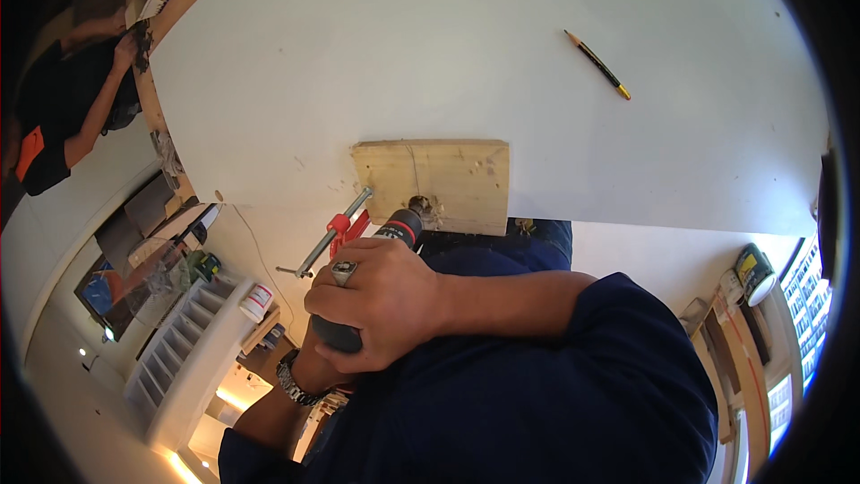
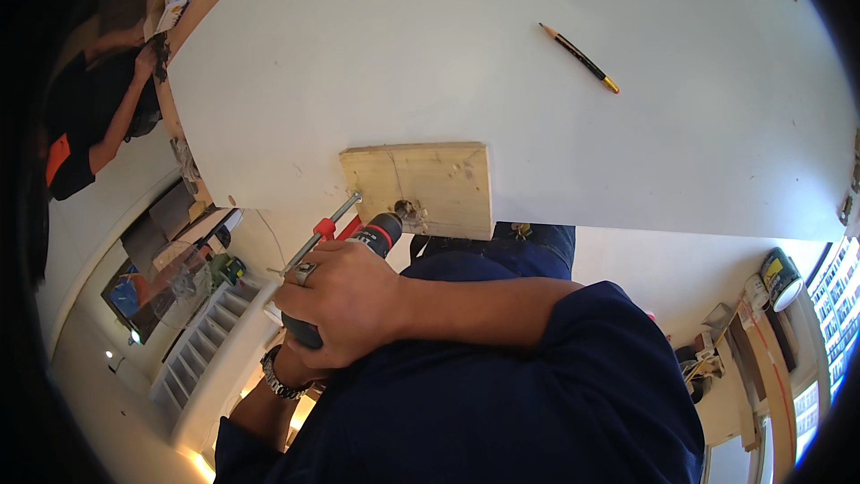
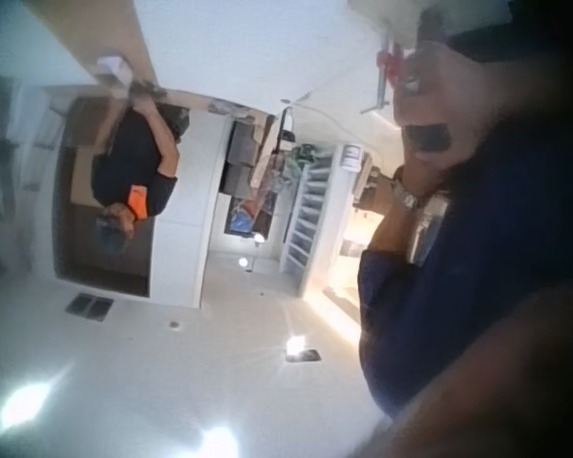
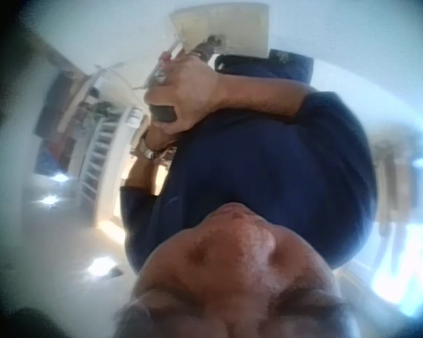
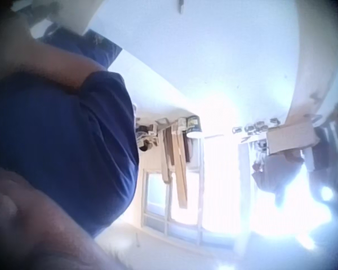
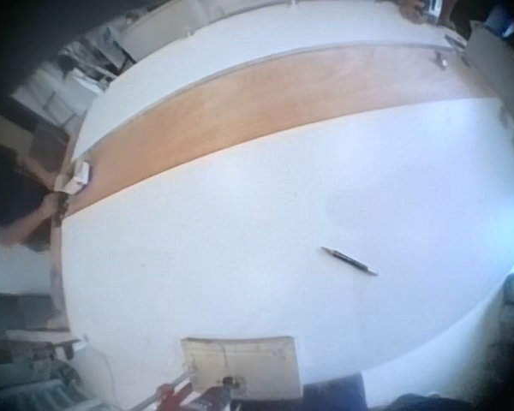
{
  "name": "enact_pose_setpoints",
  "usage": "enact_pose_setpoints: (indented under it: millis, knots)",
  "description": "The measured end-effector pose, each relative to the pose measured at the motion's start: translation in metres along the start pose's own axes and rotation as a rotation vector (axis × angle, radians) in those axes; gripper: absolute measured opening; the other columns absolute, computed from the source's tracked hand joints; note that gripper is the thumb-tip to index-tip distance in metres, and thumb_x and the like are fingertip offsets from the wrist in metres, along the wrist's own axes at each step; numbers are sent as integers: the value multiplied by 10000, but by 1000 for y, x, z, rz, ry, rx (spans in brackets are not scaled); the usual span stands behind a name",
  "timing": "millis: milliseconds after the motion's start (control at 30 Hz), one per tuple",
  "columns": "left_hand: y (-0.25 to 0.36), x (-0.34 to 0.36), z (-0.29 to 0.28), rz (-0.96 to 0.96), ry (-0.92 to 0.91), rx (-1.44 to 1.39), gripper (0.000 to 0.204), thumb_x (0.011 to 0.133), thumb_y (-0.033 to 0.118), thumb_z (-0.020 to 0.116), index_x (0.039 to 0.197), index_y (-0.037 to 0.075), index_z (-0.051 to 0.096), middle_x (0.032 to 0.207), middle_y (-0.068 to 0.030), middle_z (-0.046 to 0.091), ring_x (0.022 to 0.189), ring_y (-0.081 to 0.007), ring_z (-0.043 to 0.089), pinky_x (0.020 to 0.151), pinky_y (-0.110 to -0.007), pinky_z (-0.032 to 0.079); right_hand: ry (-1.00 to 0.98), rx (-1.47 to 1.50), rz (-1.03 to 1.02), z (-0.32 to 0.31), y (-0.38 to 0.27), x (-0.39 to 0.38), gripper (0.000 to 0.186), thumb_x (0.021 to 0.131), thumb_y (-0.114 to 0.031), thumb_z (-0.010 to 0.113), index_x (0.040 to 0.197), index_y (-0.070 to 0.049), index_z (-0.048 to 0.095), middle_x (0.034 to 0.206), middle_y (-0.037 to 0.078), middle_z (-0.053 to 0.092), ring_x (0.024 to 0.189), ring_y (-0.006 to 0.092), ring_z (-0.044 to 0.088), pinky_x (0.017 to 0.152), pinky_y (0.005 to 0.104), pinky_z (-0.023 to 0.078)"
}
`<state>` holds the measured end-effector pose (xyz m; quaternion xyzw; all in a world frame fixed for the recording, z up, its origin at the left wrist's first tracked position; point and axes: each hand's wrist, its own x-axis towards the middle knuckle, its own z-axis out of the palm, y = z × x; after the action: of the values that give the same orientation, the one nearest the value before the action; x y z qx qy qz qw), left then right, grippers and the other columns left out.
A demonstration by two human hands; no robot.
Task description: The person drills a hole into a white furniture panel using a power drill and then drills into a smaller wooden piece held by a clamp.
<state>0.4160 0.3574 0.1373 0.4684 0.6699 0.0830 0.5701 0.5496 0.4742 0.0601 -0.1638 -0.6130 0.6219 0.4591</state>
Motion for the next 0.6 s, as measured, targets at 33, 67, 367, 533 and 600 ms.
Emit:
enact_pose_setpoints:
  millis: [33, 67, 367, 533, 600]
  knots:
    - [1, 2, -1, 3, 3, 9, 512, 795, 198, 711, 1229, 45, 485, 1171, -170, 536, 1078, -303, 572, 862, -411, 476, -4, -1, 4, 0, -1, -2, 324, 605, -272, 747, 822, -81, 601, 699, 43, 591, 553, 230, 541, 517, 346, 437]
    - [4, 5, -1, 11, 10, 21, 506, 797, 198, 711, 1226, 45, 490, 1166, -169, 541, 1072, -304, 575, 860, -410, 477, -64, -51, 21, -1, -2, -3, 357, 623, -304, 759, 852, -79, 603, 706, 50, 598, 588, 234, 559, 549, 350, 450]
    - [28, 15, -3, -331, 21, 53, 183, 823, 161, 686, 938, 31, 627, 752, -52, 630, 666, -151, 618, 623, -297, 482, -144, -517, 342, -114, 19, -73, 956, 604, -438, 870, 1356, -42, 431, 1380, 187, 449, 1315, 376, 391, 1099, 489, 326]
    - [36, 18, -1, -378, -6, 53, 317, 832, 195, 708, 1070, 20, 594, 831, -79, 634, 744, -196, 621, 680, -328, 493, -381, -1041, 604, -128, 35, -135, 1060, 619, -501, 832, 1449, -56, 346, 1545, 137, 308, 1446, 308, 263, 1195, 477, 156]
    - [37, 21, -3, -396, -36, 52, 463, 829, 258, 746, 1175, 11, 563, 967, -136, 655, 882, -273, 647, 775, -373, 512, -313, -1075, 530, -127, 46, -136, 1033, 646, -512, 798, 1462, -66, 349, 1564, 111, 299, 1462, 269, 244, 1202, 465, 132]
